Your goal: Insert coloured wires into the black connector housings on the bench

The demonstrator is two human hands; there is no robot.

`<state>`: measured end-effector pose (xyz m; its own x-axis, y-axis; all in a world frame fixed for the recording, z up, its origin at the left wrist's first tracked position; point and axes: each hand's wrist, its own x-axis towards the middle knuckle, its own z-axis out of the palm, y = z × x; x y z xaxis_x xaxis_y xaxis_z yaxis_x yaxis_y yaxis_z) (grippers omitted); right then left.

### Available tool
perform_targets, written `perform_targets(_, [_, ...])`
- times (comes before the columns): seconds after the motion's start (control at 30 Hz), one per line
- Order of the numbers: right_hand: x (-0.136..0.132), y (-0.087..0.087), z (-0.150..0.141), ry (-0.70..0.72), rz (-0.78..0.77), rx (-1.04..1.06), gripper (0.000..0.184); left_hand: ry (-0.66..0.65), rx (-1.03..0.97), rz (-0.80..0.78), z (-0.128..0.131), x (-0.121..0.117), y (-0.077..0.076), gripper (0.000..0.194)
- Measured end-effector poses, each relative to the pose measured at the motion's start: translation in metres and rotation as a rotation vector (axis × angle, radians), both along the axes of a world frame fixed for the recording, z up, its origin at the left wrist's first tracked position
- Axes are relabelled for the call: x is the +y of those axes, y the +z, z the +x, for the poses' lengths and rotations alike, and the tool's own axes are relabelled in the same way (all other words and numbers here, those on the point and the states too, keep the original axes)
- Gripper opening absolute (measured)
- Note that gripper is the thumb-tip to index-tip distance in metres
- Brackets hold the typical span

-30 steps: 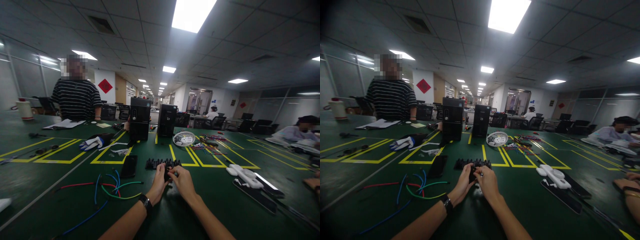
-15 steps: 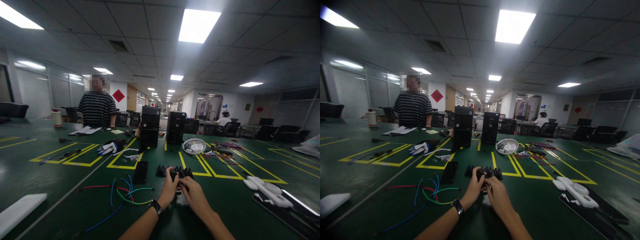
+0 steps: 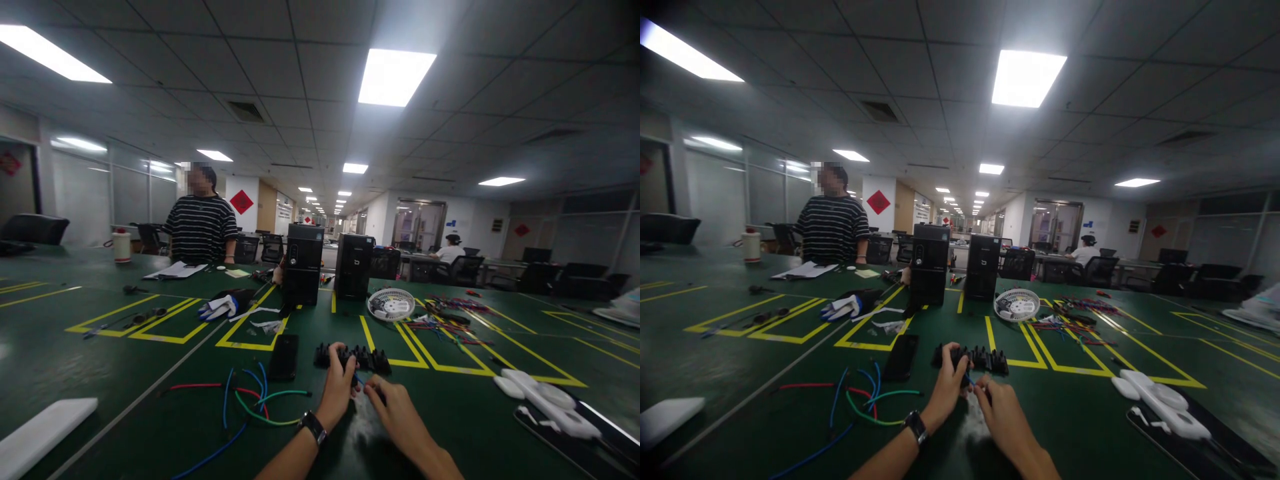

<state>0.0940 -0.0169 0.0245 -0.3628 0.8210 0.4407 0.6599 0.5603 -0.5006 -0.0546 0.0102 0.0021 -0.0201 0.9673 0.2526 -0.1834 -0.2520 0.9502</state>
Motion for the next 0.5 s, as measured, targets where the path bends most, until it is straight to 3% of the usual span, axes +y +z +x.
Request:
perform_targets(0.17, [-0.001,0.017,0.003,-0.019,0.043,0.017,0.035,0.055,-0.059,0.014,0.011,0.000,-0.002,0.048])
perform_targets(0.23, [-0.005,0.010,0.000,-0.028,0.058,0.011,0.036,0.089,-0.131,-0.037,0.011,0.004,-0.002,0.049])
perform_targets(0.33, [-0.008,-0.008,0.009,0.002,0.032,-0.045,0.039,0.273,-0.267,-0.129,-0.005,0.016,0.003,0.049])
perform_targets(0.43, [-0.004,0.000,0.043,-0.204,0.086,0.069,0.041,0.391,-0.350,-0.177,-0.023,0.025,0.005,0.047])
perform_targets(0.5, [0.002,0.022,0.060,-0.409,0.145,0.178,0.044,0.257,-0.331,-0.204,-0.019,0.023,0.001,0.047])
